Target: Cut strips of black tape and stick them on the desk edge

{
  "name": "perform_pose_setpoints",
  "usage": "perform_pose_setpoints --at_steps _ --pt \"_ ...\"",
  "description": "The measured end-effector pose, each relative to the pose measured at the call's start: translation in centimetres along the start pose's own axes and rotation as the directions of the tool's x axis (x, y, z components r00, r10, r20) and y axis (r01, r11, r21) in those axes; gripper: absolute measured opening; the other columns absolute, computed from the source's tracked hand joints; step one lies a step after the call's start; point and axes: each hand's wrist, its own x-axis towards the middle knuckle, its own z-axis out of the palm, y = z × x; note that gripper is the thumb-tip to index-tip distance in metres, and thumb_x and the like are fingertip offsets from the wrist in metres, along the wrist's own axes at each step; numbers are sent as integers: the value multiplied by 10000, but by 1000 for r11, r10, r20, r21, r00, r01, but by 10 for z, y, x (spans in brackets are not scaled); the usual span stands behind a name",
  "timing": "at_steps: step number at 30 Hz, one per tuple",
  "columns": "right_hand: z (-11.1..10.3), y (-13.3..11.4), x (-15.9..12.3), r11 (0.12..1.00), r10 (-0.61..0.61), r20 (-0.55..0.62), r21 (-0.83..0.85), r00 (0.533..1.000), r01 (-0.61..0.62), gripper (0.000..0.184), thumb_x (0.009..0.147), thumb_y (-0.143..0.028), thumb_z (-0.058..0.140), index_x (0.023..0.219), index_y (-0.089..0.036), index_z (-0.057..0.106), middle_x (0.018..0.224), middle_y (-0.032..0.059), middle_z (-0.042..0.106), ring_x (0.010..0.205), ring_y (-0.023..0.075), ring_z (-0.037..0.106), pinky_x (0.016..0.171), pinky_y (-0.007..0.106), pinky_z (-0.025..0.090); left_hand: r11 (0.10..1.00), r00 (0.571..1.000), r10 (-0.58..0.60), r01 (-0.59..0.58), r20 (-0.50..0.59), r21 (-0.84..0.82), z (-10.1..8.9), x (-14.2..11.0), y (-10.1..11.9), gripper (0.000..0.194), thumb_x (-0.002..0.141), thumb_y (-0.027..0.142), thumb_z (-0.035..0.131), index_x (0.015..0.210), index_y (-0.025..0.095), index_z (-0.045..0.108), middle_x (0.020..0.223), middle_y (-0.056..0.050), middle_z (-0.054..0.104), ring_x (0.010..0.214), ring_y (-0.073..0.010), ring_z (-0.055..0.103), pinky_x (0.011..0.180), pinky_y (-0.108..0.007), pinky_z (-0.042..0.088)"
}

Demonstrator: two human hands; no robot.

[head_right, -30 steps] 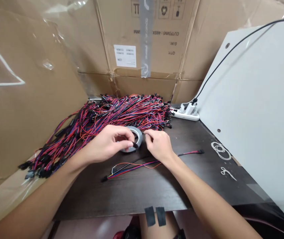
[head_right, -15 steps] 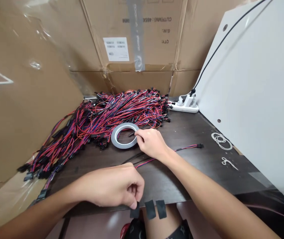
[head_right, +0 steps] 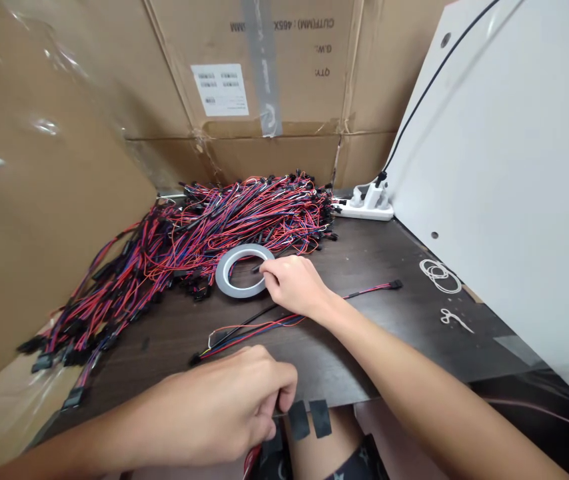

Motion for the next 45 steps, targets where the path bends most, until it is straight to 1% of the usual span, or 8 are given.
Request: perform_pose_setpoints --at_steps 3,7,13,21,29,36,40,45 --pt "-1 -1 0 1000 4 4 -11 1000 -4 218 853 -129 515 924 -164 718 840 62 748 760 203 692 682 267 441 1000 999 20 -20 -43 11 0 3 0 212 733 122 524 894 252 570 848 11 587 794 -155 545 610 -241 349" --pt "-2 -1 0 1000 0 15 -19 1000 1 219 852 -128 513 923 -164 717 854 63 748 784 206 694 691 267 443 998 996 44 -40 -78 57 -3 4 1 179 785 128 524 923 225 583 858 -22 615 805 -177 556 653 -261 379" --pt "-2 -1 0 999 -5 34 -35 999 7 218 856 -133 507 900 -176 717 846 58 746 764 201 687 692 269 438 997 998 58 -56 -32 61 -6 2 4 183 807 113 532 946 216 591 900 -43 628 874 -198 578 698 -271 407" --pt "-2 -1 1 999 1 47 -51 999 2 222 858 -128 507 906 -181 718 850 58 744 767 198 680 701 272 433 996 995 74 -77 61 40 -5 4 3 257 774 94 583 977 252 570 956 2 611 914 -171 573 700 -253 396" --pt "-4 -2 2 997 8 56 -71 998 -4 224 851 -135 507 898 -187 720 846 50 751 751 200 686 671 272 419 994 998 60 -59 -3 92 -1 5 4 183 813 111 523 954 211 582 923 -41 623 905 -200 579 726 -284 415" --pt "-5 -1 2 996 -8 61 -83 998 13 228 850 -132 506 904 -185 721 845 52 751 755 204 690 663 274 416 995 995 67 -73 77 69 -5 4 7 270 764 111 571 985 267 562 957 10 615 913 -183 576 715 -275 389" --pt "-5 -1 2 996 -15 68 -90 998 21 229 852 -130 504 903 -183 721 834 55 748 740 201 685 654 274 413 995 998 40 -43 41 88 -2 3 5 213 787 158 531 971 266 531 933 10 605 874 -188 565 670 -287 360" --pt "-5 -2 3 994 -14 72 -107 997 22 237 856 -135 495 906 -187 720 827 57 743 737 202 678 648 276 401 983 996 81 -85 26 164 2 3 5 244 767 122 475 980 240 496 929 -8 608 863 -205 558 645 -309 335"
